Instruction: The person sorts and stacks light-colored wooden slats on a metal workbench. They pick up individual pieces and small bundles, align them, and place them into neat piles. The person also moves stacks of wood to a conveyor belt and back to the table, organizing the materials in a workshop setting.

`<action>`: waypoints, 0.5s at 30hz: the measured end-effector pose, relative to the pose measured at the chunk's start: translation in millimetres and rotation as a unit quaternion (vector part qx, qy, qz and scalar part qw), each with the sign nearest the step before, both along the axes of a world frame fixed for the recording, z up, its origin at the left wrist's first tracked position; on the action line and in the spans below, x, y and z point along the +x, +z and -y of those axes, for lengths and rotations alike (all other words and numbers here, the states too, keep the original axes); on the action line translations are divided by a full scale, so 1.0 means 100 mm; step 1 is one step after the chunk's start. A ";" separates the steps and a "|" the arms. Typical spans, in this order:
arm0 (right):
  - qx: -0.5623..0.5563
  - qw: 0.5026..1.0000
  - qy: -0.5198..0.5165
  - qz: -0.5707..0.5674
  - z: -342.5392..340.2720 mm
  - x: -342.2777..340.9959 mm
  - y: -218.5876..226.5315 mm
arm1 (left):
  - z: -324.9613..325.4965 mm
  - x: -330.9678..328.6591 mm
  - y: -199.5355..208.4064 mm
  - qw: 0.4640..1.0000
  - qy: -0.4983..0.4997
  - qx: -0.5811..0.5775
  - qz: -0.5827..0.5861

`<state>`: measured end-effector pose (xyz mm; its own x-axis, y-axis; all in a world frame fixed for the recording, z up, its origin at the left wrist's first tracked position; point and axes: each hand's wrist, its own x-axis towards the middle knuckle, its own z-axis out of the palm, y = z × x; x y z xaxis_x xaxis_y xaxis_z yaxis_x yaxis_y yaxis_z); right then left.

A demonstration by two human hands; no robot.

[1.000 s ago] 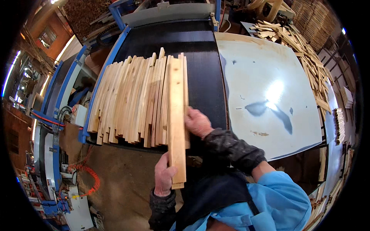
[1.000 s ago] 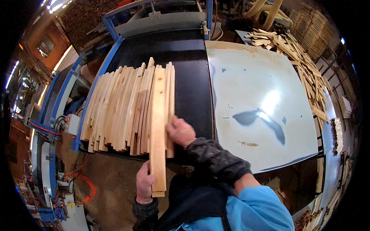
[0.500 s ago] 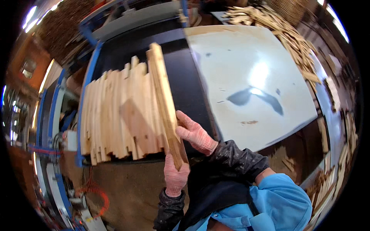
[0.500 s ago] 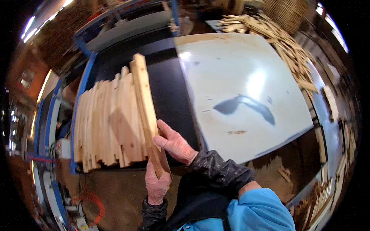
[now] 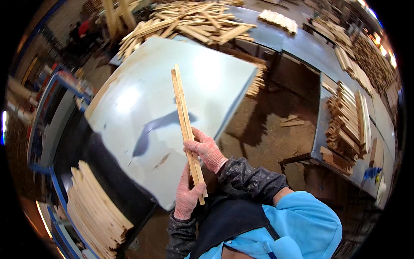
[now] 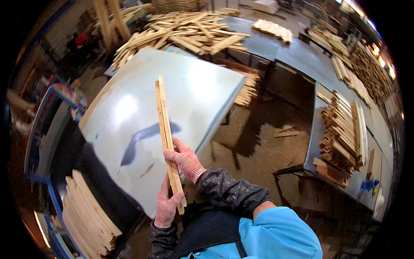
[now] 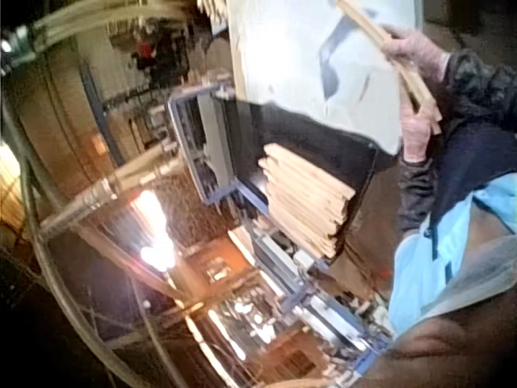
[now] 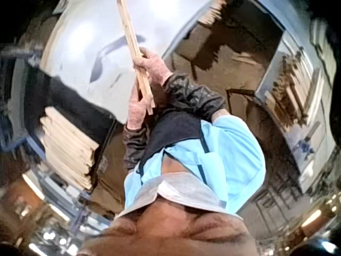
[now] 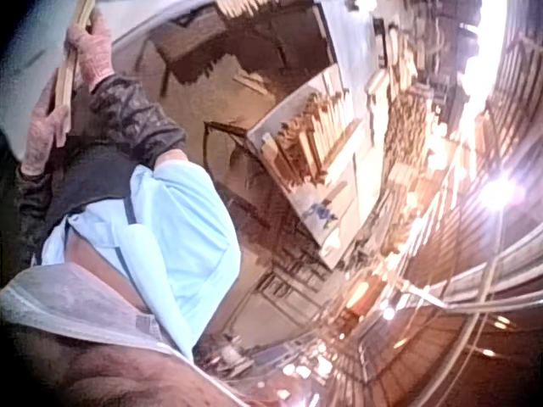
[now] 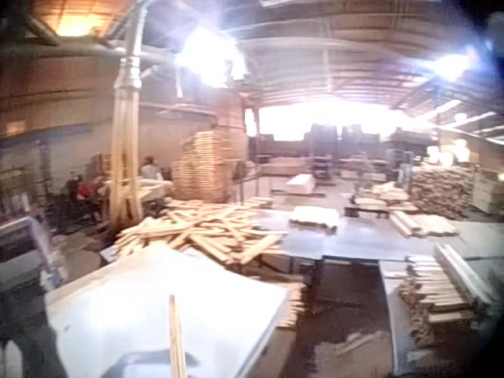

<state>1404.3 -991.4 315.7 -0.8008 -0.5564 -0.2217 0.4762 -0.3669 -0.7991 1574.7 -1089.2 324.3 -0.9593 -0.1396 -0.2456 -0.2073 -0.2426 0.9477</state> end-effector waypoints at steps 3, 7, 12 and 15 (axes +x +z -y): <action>0.032 0.998 -0.060 -0.006 -0.46 -0.20 0.02 | -0.23 -0.37 0.01 0.998 -0.049 -0.046 0.018; 0.014 0.990 -0.135 -0.038 -0.78 -0.29 -0.17 | -0.44 -0.72 -0.06 0.992 -0.119 -0.024 0.024; 0.026 0.975 -0.218 -0.022 -1.79 -0.51 -0.42 | -1.34 -1.25 -0.33 0.984 -0.177 -0.006 -0.006; 0.042 0.946 -0.322 0.016 -1.95 -0.51 -0.51 | -1.38 -1.58 -0.26 0.956 -0.293 0.017 0.008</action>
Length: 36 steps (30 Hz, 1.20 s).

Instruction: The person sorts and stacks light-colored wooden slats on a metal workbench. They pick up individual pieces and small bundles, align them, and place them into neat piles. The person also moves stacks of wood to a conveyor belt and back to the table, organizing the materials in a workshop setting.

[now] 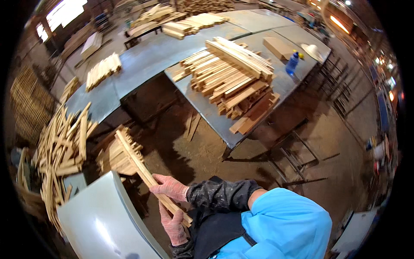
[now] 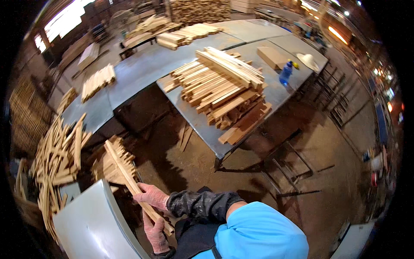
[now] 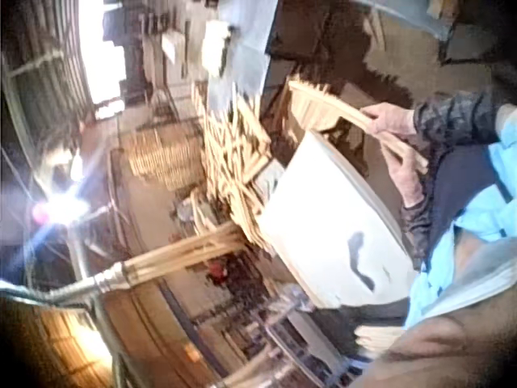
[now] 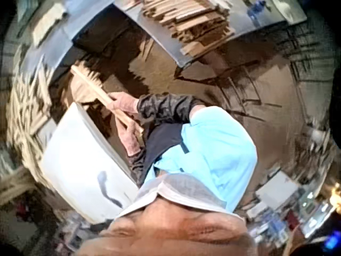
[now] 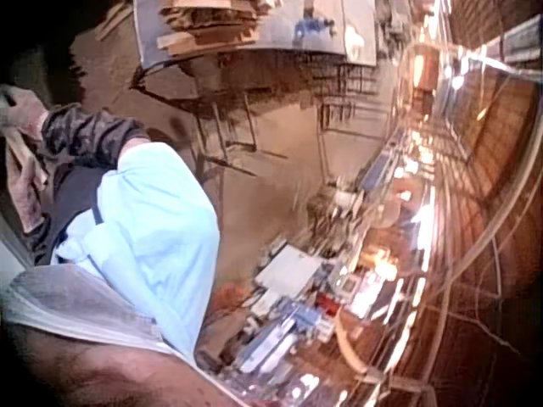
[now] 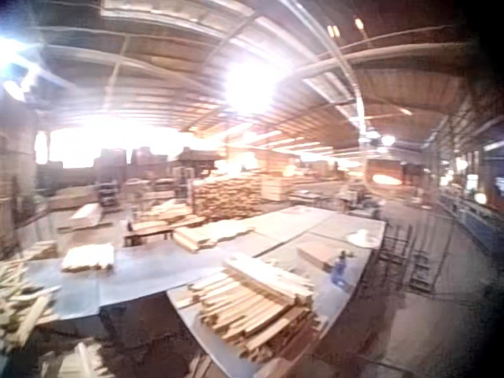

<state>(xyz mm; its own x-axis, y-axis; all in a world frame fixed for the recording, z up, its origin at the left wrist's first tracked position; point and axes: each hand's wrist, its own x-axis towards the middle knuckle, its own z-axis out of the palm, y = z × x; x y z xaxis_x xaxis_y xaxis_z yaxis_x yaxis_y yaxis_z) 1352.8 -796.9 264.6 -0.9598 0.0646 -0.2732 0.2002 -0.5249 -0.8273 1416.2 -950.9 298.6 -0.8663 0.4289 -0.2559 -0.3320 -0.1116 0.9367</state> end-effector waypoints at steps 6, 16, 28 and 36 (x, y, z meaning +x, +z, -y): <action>0.026 0.993 -0.112 0.000 -0.52 -0.60 -0.10 | -0.43 -1.00 -0.19 0.993 -0.102 -0.059 0.017; 0.009 0.988 -0.135 0.072 -1.26 -2.47 -0.35 | -0.97 -3.00 -0.70 0.983 -0.182 0.002 0.005; 0.497 0.848 0.187 0.001 -1.48 -4.34 -0.48 | -1.55 -5.05 -1.26 0.958 0.138 0.079 0.240; 0.548 0.732 0.404 -0.036 -1.78 -5.61 -0.49 | -1.37 -5.83 -2.27 0.828 0.384 0.150 0.379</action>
